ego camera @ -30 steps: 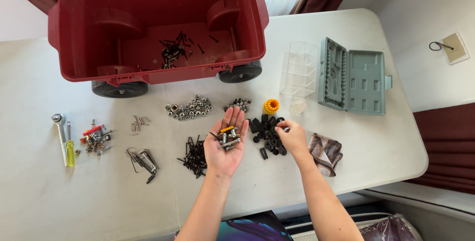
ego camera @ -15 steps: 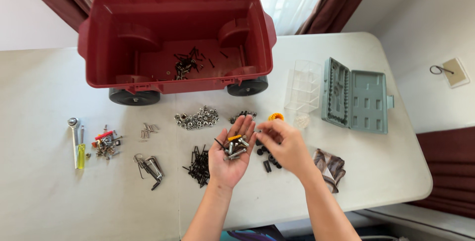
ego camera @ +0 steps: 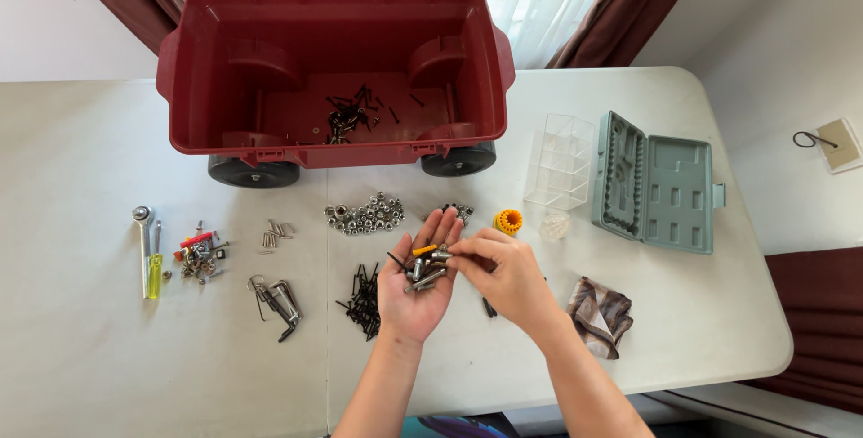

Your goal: The person sorts small hardware parts, including black screws, metal nuts and bolts, and black plastic fittings, from a white table and places them by handfuls into an open red wheeled toolbox. They pick up groups of parts, inspect them in their palm, and transfer them into the toolbox repeatedly.

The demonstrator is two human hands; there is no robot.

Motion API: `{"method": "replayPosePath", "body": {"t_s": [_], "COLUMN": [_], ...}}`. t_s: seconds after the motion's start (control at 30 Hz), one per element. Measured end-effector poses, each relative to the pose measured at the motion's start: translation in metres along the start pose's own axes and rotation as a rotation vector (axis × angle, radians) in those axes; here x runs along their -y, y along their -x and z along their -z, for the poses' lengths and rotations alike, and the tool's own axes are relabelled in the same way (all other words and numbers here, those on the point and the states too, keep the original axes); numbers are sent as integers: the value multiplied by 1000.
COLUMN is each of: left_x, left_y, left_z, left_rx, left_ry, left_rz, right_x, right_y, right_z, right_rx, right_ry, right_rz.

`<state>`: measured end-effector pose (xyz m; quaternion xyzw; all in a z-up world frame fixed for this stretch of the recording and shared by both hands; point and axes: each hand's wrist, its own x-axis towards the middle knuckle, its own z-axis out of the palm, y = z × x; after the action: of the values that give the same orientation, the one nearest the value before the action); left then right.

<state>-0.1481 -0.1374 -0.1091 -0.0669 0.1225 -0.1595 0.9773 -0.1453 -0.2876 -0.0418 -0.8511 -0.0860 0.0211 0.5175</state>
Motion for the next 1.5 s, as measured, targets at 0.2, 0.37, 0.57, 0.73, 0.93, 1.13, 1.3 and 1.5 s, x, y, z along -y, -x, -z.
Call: {"method": "replayPosePath", "body": {"t_s": [0.2, 0.37, 0.57, 0.73, 0.93, 1.13, 1.3, 1.5], "left_x": [-12, -23, -32, -35, -37, -36, -34, -32], "left_y": [-4, -9, -15, -20, -23, -24, -25, -26], "left_z": [3, 4, 5, 6, 6, 7, 9, 8], "left_rx": [-83, -84, -107, -141, -162, -189, -187, -168], "left_ry": [5, 15, 14, 30, 37, 33, 26, -15], "left_rz": [-62, -110, -133, -128, -127, -129, -125, -116], "right_x": [-17, -63, -143, -198, -228, -233, -232, -203], "right_y": [-21, -50, -76, -90, -93, -90, -87, -84], "right_z": [20, 22, -5, -20, -28, -38, -42, -35], "right_rx": [-90, -109, 8, 161, 210, 181, 160, 87], "right_ry": [32, 222, 567, 725, 818, 828, 865, 751], "right_rz": [-18, -94, -76, -42, 18, 39, 47, 69]}}
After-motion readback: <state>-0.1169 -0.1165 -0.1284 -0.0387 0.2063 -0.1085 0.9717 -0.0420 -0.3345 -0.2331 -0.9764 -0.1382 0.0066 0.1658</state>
